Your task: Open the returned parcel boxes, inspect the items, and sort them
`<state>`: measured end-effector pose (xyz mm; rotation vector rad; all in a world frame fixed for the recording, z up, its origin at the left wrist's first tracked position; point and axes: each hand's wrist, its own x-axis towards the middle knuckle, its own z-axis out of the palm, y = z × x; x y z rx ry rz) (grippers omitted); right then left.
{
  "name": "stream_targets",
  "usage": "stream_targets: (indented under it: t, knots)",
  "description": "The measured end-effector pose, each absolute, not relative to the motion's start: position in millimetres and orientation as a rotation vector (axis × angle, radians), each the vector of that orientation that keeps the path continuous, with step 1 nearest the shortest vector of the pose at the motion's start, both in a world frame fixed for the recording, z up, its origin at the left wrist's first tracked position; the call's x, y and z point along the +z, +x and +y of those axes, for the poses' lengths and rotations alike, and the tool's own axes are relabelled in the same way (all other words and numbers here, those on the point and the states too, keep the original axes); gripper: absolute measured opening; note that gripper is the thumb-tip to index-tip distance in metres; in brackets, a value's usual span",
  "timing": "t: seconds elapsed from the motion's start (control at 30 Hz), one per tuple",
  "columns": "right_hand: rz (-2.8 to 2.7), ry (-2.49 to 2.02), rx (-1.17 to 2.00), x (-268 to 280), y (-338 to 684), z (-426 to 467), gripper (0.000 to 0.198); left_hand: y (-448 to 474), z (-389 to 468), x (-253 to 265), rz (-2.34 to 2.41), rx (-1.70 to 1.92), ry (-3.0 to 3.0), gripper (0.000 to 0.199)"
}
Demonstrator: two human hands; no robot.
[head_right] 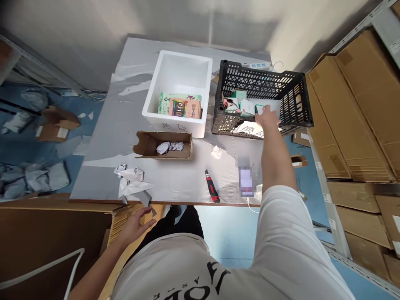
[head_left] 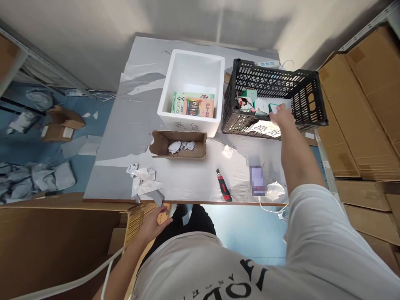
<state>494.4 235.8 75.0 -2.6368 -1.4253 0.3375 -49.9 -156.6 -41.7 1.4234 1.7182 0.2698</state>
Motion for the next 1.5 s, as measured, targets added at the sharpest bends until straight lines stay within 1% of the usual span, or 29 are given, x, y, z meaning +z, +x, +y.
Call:
stream_targets:
  t: [0.13, 0.27, 0.3, 0.37, 0.43, 0.47, 0.5, 0.53, 0.57, 0.63, 0.67, 0.7, 0.73, 0.8, 0.87, 0.93, 1.0, 1.07, 1.17, 1.3, 1.5]
  knots:
    - [-1.399, -2.583, 0.388, 67.2, 488.5, 227.2, 0.051, -46.6, -151.4, -41.6, 1.717, 0.294, 1.453, 0.05]
    - [-1.469, -2.466, 0.41, 81.5, 491.2, 210.3, 0.057, -55.3, -143.2, -37.6, 1.747, 0.304, 1.511, 0.05]
    - [-1.506, -2.428, 0.349, 85.6, 489.4, 201.5, 0.059, -58.9, -138.7, -37.0, 1.751, 0.301, 1.525, 0.051]
    - [-1.565, -2.295, 0.094, 88.5, 478.6, 176.0, 0.062, -66.8, -124.9, -37.9, 1.753, 0.301, 1.549, 0.054]
    - [-1.571, -2.078, -0.185, 78.5, 455.7, 142.1, 0.061, -75.1, -103.0, -42.3, 1.755, 0.324, 1.566, 0.057]
    - [-1.582, -1.971, -0.217, 67.3, 439.7, 123.9, 0.059, -79.1, -88.9, -45.7, 1.765, 0.351, 1.567, 0.058]
    - [-1.587, -1.91, -0.147, 52.0, 421.1, 106.3, 0.057, -82.7, -73.0, -49.7, 1.776, 0.381, 1.566, 0.059]
    - [-1.595, -1.878, 0.009, 33.4, 400.6, 90.3, 0.056, -85.6, -55.5, -54.1, 1.798, 0.419, 1.551, 0.06]
    - [-1.617, -1.837, 0.221, 12.5, 378.9, 76.9, 0.056, -87.6, -37.1, -58.6, 1.823, 0.469, 1.523, 0.064]
    - [-1.626, -1.757, 0.695, -30.0, 335.2, 59.5, 0.063, -87.5, -0.7, -67.1, 1.813, 0.563, 1.465, 0.077]
    - [-1.608, -1.728, 0.893, -49.0, 314.7, 55.6, 0.066, -85.1, 15.7, -70.7, 1.792, 0.618, 1.442, 0.085]
    - [-1.575, -1.721, 1.027, -65.0, 295.7, 54.2, 0.069, -81.4, 30.0, -73.8, 1.764, 0.663, 1.417, 0.09]
    - [-1.531, -1.716, 1.118, -77.6, 278.6, 54.6, 0.072, -76.4, 41.5, -76.3, 1.744, 0.692, 1.388, 0.091]
    - [-1.453, -1.673, 1.236, -92.2, 251.1, 57.3, 0.071, -64.8, 55.3, -79.5, 1.695, 0.728, 1.361, 0.08]
    - [-1.396, -1.588, 1.284, -94.9, 233.2, 57.2, 0.062, -54.3, 56.5, -79.5, 1.666, 0.779, 1.336, 0.067]
    - [-1.366, -1.527, 1.261, -89.3, 224.9, 50.2, 0.051, -47.9, 46.9, -76.1, 1.648, 0.825, 1.332, 0.058]
    - [-1.357, -1.52, 1.178, -79.0, 224.9, 35.0, 0.044, -46.6, 28.9, -69.7, 1.608, 0.858, 1.36, 0.053]
    - [-1.356, -1.534, 1.105, -67.0, 229.9, 12.8, 0.04, -49.5, 5.3, -62.3, 1.553, 0.9, 1.385, 0.053]
    - [-1.35, -1.558, 1.099, -52.9, 237.2, -26.5, 0.039, -57.0, -32.4, -54.5, 1.493, 0.964, 1.371, 0.059]
    - [-1.306, -1.663, 1.093, -52.2, 235.5, -67.5, 0.04, -62.0, -65.5, -57.2, 1.42, 0.907, 1.394, 0.058]
    - [-1.255, -1.744, 1.111, -64.6, 224.9, -80.1, 0.05, -53.4, -55.7, -80.7, 1.469, 0.867, 1.349, 0.057]
